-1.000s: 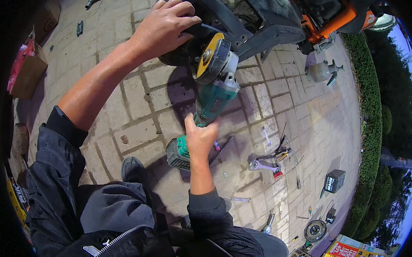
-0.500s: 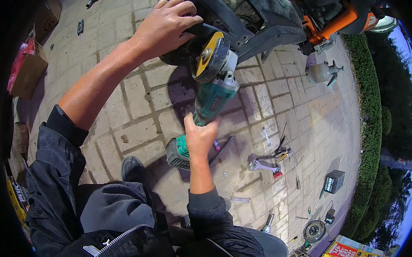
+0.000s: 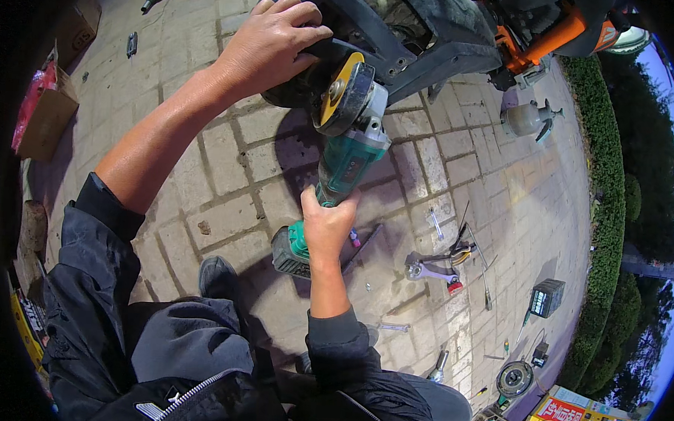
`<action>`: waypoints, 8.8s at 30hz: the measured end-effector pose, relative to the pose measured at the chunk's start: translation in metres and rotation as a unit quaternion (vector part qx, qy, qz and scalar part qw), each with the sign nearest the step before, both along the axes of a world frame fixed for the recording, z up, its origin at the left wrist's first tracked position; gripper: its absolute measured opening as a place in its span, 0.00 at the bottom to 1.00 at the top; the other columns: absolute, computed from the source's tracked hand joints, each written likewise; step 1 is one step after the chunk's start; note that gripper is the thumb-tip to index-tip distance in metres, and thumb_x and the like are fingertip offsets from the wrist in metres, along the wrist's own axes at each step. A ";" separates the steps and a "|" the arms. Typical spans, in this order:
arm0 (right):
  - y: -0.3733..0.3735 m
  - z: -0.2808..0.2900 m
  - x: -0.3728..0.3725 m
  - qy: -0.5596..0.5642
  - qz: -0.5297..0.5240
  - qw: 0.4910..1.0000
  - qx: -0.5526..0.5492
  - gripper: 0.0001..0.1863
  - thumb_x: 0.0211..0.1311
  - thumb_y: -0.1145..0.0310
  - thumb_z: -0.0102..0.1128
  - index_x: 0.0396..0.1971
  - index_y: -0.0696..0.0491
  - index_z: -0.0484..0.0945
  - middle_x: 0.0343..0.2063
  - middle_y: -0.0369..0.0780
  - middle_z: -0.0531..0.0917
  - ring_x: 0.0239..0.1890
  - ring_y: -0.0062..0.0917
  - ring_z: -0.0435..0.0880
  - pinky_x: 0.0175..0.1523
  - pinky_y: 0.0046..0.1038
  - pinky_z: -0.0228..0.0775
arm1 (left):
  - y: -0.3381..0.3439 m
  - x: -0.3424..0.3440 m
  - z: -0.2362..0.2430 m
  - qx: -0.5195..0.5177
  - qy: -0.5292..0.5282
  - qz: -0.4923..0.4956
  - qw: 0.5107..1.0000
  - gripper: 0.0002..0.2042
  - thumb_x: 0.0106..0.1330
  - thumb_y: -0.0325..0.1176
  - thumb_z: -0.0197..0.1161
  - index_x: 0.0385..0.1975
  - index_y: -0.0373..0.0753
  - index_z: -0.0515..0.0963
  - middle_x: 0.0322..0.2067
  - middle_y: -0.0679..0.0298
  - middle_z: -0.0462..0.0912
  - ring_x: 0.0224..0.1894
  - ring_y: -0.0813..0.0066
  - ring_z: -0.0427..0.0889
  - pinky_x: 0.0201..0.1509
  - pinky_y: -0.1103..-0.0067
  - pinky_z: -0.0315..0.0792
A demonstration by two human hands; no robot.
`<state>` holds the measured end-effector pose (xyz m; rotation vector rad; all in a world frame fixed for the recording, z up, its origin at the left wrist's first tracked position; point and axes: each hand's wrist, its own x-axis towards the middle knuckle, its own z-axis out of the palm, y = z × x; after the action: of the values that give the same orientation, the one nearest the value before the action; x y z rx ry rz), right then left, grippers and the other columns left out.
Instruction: The person uses an angle grinder to trim or smooth the plastic fender of a motorcycle by hand.
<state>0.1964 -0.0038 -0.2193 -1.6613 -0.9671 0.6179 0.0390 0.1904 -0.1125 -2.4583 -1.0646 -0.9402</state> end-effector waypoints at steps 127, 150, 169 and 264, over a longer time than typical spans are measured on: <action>-0.005 0.008 -0.013 0.054 -0.013 0.998 -0.038 0.23 0.46 0.70 0.73 0.43 0.60 0.75 0.34 0.42 0.84 0.35 0.27 0.82 0.44 0.29 0.74 | -0.028 0.020 0.052 -0.271 0.012 0.011 0.962 0.65 0.32 0.75 0.73 0.70 0.40 0.58 0.58 0.45 0.72 0.66 0.47 0.64 0.66 0.52 0.60; -0.003 0.005 -0.017 0.055 -0.017 0.998 -0.024 0.20 0.49 0.73 0.72 0.41 0.60 0.76 0.32 0.37 0.83 0.33 0.20 0.79 0.41 0.26 0.73 | -0.028 0.019 0.052 -0.265 0.013 0.008 0.964 0.62 0.36 0.73 0.73 0.69 0.37 0.59 0.54 0.49 0.75 0.61 0.48 0.68 0.60 0.54 0.63; 0.000 0.009 -0.015 0.056 -0.005 0.998 -0.039 0.21 0.48 0.72 0.73 0.43 0.60 0.76 0.34 0.38 0.84 0.34 0.21 0.80 0.42 0.26 0.73 | -0.027 0.018 0.051 -0.261 0.003 0.003 0.965 0.61 0.37 0.74 0.72 0.69 0.38 0.60 0.55 0.48 0.75 0.61 0.48 0.67 0.62 0.54 0.62; 0.002 0.017 -0.013 0.088 0.017 0.995 -0.037 0.21 0.48 0.74 0.73 0.43 0.59 0.76 0.33 0.36 0.83 0.33 0.20 0.79 0.41 0.25 0.72 | -0.027 0.018 0.049 -0.259 -0.002 -0.004 0.966 0.58 0.40 0.69 0.74 0.69 0.39 0.60 0.54 0.50 0.75 0.60 0.50 0.68 0.62 0.56 0.62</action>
<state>0.1838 -0.0018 -0.2021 -1.6269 -0.8552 0.8188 0.0569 0.1638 -0.0635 -2.8666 -1.4549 -0.7368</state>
